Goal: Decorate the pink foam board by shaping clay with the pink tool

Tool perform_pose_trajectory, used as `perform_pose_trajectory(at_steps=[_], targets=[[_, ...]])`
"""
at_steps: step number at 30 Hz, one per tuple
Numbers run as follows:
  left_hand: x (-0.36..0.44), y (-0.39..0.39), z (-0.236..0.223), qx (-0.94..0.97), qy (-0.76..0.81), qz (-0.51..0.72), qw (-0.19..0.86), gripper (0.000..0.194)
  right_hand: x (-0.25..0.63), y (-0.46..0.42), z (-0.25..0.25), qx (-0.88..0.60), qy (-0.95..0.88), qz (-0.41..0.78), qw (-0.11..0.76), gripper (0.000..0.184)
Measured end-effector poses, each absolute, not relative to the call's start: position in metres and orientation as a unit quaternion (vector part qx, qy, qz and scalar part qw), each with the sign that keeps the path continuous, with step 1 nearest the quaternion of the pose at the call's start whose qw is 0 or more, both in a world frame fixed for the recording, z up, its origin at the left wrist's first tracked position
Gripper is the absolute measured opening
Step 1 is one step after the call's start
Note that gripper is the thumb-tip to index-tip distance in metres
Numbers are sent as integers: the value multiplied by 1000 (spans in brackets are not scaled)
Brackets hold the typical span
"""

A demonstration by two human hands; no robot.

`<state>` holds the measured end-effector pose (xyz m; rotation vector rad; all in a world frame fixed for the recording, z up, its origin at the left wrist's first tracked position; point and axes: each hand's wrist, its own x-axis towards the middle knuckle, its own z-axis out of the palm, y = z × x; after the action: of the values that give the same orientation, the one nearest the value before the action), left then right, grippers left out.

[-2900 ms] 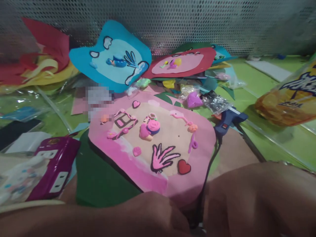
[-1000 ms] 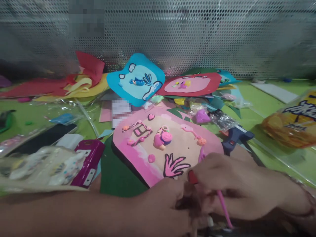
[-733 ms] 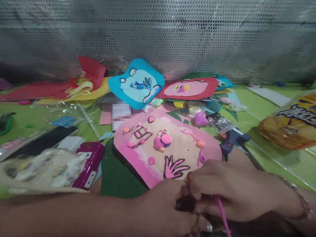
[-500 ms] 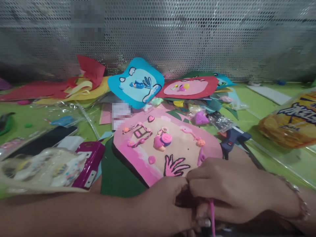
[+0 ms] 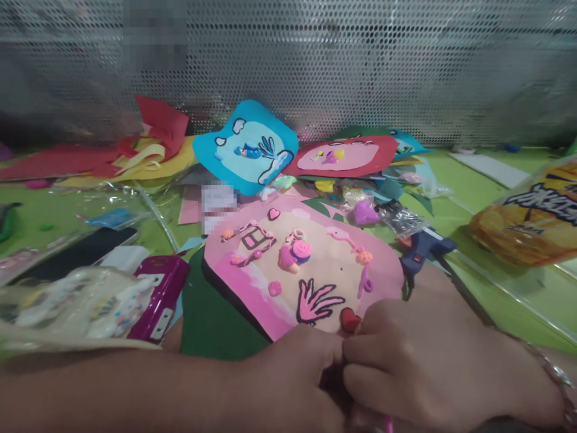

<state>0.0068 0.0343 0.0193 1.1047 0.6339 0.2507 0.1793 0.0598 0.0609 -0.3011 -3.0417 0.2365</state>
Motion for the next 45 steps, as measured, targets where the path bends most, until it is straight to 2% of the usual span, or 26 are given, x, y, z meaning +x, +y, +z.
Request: perform_pose_trajectory(at_steps=[5,9,11,13,15,20,30,36,45], targets=[[6,33,17,541,296,120,778,13,180,57,57,-84,-988,111,60,28],[1,33,21,571,301,108,756,20,187,74,58,-107,-968,177,143,39],[-2,33,25,624,313,76,712,22,196,94,57,-214,-941,176,197,27],[-5,34,30,668,319,70,669,22,204,118,52,-327,-905,77,260,12],[-5,36,34,695,303,43,651,23,210,140,45,-377,-891,24,250,13],[-3,40,39,720,286,-5,633,26,207,162,33,-429,-884,5,183,13],[-6,34,38,736,298,16,608,17,201,170,18,-423,-896,-10,132,17],[-3,33,37,725,319,21,610,19,200,171,14,-406,-908,-16,105,21],[-6,34,34,725,318,20,611,19,201,171,20,-437,-884,30,166,15]])
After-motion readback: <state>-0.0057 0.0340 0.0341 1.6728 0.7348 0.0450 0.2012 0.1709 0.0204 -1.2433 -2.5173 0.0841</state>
